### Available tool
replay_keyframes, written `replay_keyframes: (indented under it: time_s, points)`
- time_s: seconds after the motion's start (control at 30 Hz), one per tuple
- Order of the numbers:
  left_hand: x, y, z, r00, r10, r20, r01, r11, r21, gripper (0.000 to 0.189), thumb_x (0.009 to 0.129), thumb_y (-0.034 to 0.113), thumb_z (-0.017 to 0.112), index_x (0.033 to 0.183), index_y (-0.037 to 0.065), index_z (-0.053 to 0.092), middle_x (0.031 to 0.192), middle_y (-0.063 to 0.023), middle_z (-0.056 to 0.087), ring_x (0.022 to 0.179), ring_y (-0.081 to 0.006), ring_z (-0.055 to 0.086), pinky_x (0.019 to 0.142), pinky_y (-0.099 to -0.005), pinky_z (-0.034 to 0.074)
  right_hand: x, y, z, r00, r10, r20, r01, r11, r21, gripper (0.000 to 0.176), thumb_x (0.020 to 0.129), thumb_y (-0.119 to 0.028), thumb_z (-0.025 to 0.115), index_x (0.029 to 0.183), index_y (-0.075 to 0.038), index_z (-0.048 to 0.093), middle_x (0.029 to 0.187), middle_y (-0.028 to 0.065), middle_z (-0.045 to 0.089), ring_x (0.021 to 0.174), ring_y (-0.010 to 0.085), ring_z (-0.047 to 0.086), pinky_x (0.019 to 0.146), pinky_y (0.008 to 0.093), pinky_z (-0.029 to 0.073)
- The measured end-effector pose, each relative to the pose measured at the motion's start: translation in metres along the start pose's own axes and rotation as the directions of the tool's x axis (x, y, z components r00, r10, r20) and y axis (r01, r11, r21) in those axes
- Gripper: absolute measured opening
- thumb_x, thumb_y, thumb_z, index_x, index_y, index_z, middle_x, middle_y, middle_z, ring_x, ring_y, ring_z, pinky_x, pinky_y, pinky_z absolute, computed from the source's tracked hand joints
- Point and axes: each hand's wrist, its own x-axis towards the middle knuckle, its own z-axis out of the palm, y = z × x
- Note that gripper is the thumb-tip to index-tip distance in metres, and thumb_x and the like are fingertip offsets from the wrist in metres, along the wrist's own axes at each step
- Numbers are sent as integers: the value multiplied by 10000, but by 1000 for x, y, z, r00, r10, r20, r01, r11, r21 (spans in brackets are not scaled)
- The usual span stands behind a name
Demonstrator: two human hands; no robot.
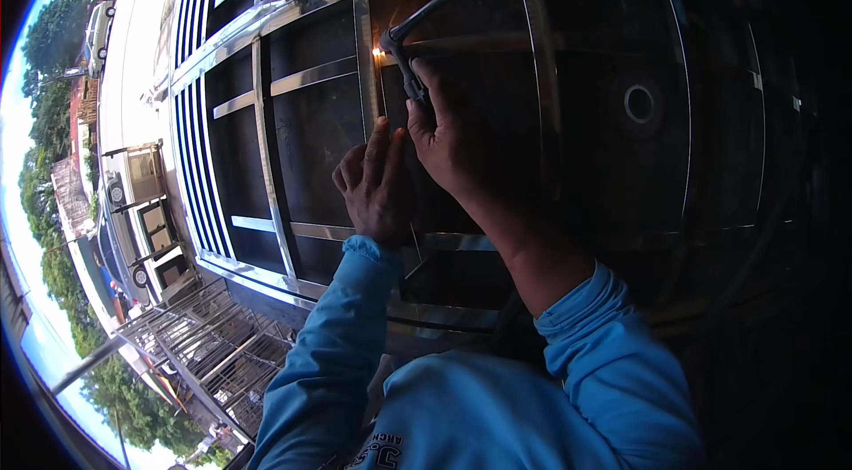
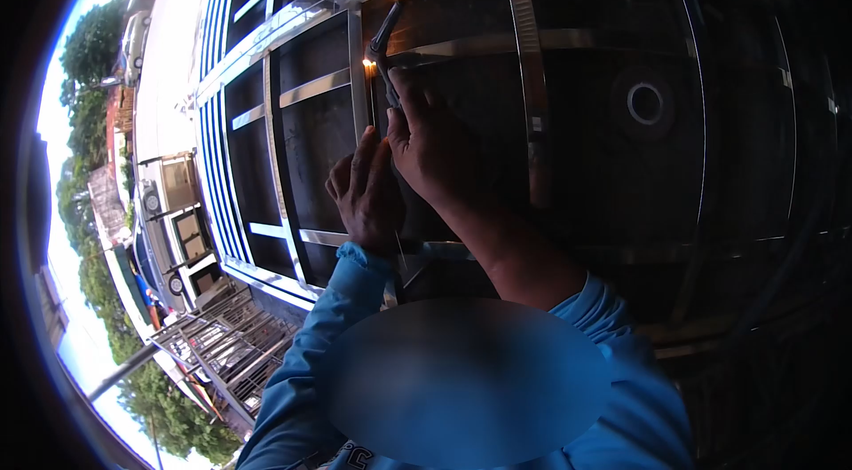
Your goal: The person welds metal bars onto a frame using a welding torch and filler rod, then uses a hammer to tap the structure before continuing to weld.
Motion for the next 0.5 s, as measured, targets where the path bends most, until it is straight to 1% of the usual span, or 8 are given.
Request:
replay_keyframes:
  time_s: [0.03, 0.13, 0.23, 0.27, 0.33, 0.37, 0.43, 0.5]
  points:
    - [0, 0, 1, 1000, -4, -2, 3, 1000, -5, 506, 876, 82, 685, 1376, 157, 683, 1527, -50, 585, 1211, -276, 574, 1047, -430, 383, 1, 1, 1, 999, -22, -43, 23, 999, 24, 506, 988, -179, 685, 1468, -160, 528, 1089, 157, 710, 905, 387, 736, 715, 458, 614]
    - [0, 1, 0, 1000, -12, 2, 12, 1000, -4, 510, 876, 82, 686, 1380, 160, 682, 1530, -47, 582, 1215, -278, 570, 1047, -435, 382, 1, -1, -1, 998, -28, -58, 28, 1000, 1, 506, 988, -176, 684, 1468, -158, 525, 1090, 157, 705, 894, 388, 734, 711, 460, 612]
    - [1, 4, -2, 1000, -26, 16, 26, 1000, -7, 507, 873, 76, 687, 1374, 159, 685, 1522, -49, 589, 1207, -278, 575, 1041, -438, 385, -1, -4, -4, 1000, -9, 1, 9, 1000, 11, 509, 989, -177, 681, 1472, -165, 523, 1077, 157, 697, 877, 384, 732, 696, 463, 612]
    - [2, 4, -3, 999, -33, 21, 33, 999, -8, 506, 872, 73, 687, 1371, 158, 686, 1518, -50, 593, 1203, -278, 577, 1038, -438, 386, -1, -6, -6, 999, 21, 41, -20, 1000, -14, 488, 991, -159, 685, 1457, -141, 539, 1101, 167, 702, 939, 383, 729, 753, 458, 610]
    - [4, 3, -2, 1000, 14, -10, -14, 999, 33, 505, 871, 65, 688, 1368, 154, 686, 1503, -54, 605, 1189, -277, 586, 1032, -435, 388, 0, -10, -8, 990, 83, 117, -76, 995, -66, 447, 996, -123, 692, 1426, -94, 573, 1150, 188, 714, 1063, 381, 724, 868, 447, 608]
    - [4, 2, -2, 999, 38, -25, -37, 998, 53, 505, 870, 61, 688, 1366, 152, 686, 1495, -57, 612, 1183, -276, 591, 1030, -434, 389, -1, -9, -7, 990, 82, 119, -74, 995, -71, 451, 995, -123, 694, 1428, -97, 572, 1157, 187, 713, 1058, 383, 723, 867, 448, 607]
    - [5, 2, -1, 999, 37, -38, -35, 998, 50, 487, 868, 54, 690, 1346, 144, 696, 1478, -62, 624, 1173, -273, 598, 1022, -427, 392, -3, -8, -5, 989, 80, 122, -70, 994, -81, 459, 992, -124, 698, 1432, -103, 569, 1172, 187, 709, 1050, 386, 722, 866, 450, 606]
    - [4, 2, 0, 998, 32, -50, -30, 999, 36, 466, 868, 50, 691, 1325, 137, 705, 1467, -66, 631, 1168, -270, 603, 1016, -423, 396, -2, -9, -6, 994, 76, 83, -75, 997, -15, 473, 988, -124, 702, 1440, -106, 563, 1184, 188, 706, 1044, 386, 722, 870, 455, 605]
